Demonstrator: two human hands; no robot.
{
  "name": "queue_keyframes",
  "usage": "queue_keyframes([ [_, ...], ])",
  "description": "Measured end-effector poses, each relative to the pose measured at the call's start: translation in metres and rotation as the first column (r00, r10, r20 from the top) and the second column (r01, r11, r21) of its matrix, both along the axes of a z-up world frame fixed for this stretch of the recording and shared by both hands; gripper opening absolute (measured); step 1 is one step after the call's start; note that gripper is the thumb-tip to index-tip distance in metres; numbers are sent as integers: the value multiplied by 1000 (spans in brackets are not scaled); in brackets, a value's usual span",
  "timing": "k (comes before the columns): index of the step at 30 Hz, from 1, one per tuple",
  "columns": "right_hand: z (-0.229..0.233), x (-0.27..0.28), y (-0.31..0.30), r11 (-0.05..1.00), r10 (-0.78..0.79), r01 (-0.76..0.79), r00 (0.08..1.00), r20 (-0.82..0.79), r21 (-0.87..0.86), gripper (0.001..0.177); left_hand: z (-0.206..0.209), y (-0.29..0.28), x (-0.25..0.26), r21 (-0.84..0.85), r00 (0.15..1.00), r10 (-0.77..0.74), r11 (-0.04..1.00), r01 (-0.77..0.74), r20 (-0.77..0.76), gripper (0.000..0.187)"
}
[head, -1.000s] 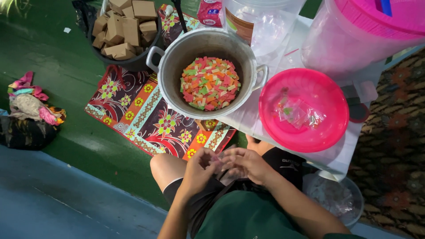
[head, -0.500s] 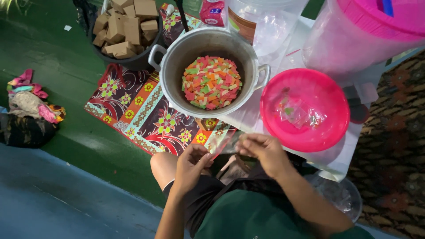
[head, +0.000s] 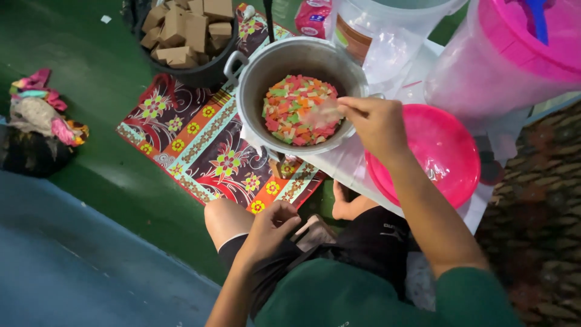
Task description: Scooping colorful snacks from a large metal pot into small plastic bags for packaging.
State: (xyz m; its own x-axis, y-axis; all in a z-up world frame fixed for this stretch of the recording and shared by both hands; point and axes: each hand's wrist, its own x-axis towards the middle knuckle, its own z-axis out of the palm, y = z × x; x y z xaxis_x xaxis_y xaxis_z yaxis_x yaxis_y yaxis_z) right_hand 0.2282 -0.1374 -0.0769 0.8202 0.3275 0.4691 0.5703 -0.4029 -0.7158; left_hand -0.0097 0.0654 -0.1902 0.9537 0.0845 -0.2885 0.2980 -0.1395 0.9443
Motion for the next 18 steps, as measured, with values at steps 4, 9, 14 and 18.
queue_keyframes([
  [4, -9, 26, 13, 978, 42, -29, 998, 57, -207, 15, 15, 2, -7, 14, 1000, 17, 1000, -16, -25, 22],
  [9, 34, 61, 8, 969, -37, 106, 955, -294, 225, 7, 35, 5, -16, 32, 999, 25, 999, -24, -31, 8],
  [14, 18, 172, -26, 421, 161, 375, 865, -474, 826, 19, 44, 5, -18, 18, 995, 55, 998, -54, -81, 9],
  [18, 24, 201, -38, 187, 223, 405, 870, -440, 895, 43, 36, 2, -16, 5, 996, 19, 1000, -18, -85, 11],
])
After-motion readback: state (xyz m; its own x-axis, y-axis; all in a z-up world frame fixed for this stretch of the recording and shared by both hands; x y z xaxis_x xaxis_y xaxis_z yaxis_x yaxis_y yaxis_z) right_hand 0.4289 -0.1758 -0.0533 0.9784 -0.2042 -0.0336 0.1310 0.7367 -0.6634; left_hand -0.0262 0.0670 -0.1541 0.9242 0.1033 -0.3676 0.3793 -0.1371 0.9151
